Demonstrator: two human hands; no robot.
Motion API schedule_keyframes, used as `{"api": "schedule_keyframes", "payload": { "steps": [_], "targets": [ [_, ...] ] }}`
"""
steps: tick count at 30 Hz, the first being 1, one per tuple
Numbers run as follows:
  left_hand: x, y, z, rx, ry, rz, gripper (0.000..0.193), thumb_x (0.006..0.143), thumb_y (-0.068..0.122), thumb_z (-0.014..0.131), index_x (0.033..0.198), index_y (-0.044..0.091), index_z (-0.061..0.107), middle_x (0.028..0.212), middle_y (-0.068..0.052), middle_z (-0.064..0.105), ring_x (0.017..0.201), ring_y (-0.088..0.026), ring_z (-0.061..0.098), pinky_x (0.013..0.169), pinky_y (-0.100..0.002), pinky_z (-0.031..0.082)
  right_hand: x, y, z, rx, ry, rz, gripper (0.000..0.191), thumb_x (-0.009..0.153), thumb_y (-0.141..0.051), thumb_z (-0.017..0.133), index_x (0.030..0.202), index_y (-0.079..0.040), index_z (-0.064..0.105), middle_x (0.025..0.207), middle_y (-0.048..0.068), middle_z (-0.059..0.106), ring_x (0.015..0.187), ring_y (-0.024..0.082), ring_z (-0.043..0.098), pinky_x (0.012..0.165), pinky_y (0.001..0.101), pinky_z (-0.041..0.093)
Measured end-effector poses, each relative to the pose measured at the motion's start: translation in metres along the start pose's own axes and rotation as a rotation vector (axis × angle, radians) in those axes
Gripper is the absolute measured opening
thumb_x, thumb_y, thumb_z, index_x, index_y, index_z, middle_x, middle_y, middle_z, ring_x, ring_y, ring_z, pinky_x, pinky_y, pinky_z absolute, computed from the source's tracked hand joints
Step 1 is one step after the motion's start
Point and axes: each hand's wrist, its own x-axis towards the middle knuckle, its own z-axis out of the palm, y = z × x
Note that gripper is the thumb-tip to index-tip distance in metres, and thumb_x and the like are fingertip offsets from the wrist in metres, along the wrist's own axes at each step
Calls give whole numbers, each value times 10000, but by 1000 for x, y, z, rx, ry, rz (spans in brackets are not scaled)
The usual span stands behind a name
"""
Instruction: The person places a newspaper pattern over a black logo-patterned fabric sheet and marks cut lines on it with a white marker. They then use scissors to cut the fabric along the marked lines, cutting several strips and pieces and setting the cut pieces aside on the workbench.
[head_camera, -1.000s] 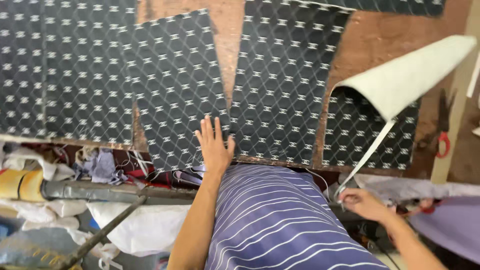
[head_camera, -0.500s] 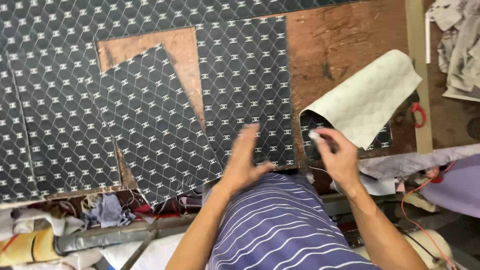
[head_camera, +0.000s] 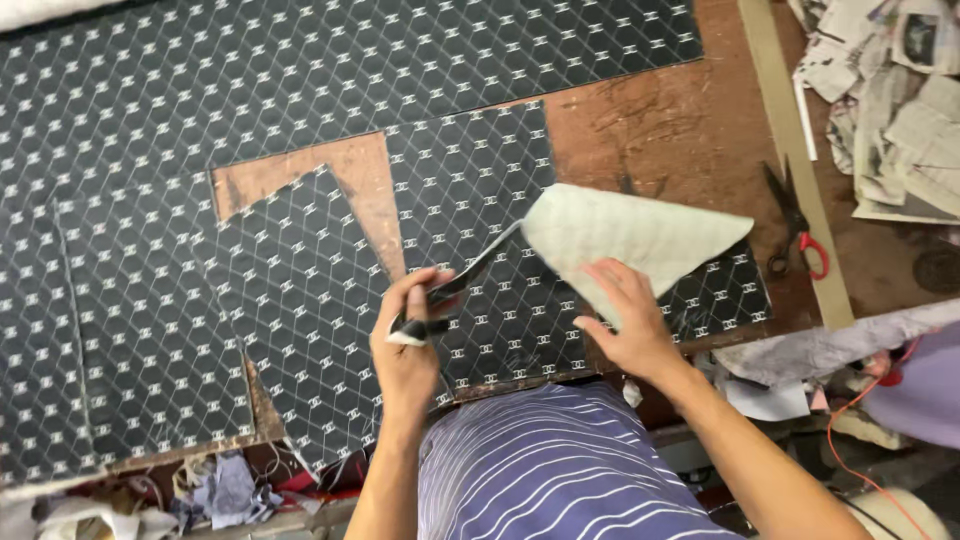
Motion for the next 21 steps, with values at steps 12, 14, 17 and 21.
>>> {"api": "schedule_keyframes", "payload": {
  "steps": [12,14,17,21],
  "targets": [
    [-57,25,35,67,-401,-95,327,1084,218,476,1241,4,667,1184,-109,786,1081,-160,721,904,-255,548,16,19,53,-156,153,-53,559,831,-157,798,1349,-95,596,1383,136,557,1332,351,476,1149,540,313],
    [-52,26,27,46,-264,-158,329,1063,214,454,1219,16,666,1186,-93,777,1028,-174,760,844,-276,587,18,22,51,-145,154,-38,506,798,-44,731,1294,-79,636,1306,109,634,1266,314,545,1147,518,350],
    [-43,20,25,32,-101,-153,319,1065,198,432,1232,26,642,1187,-105,765,1036,-188,765,880,-302,617,17,20,47,-75,147,-6,453,798,25,690,1241,-65,660,1237,98,684,1186,311,595,1079,463,415],
    [-44,13,35,351,-349,-111,283,1040,95,449,1231,59,655,1107,-101,800,1024,-174,768,879,-308,573,17,14,44,-57,166,-93,409,820,21,674,1224,-45,680,1210,109,687,1124,324,614,993,441,452]
  ]
}}
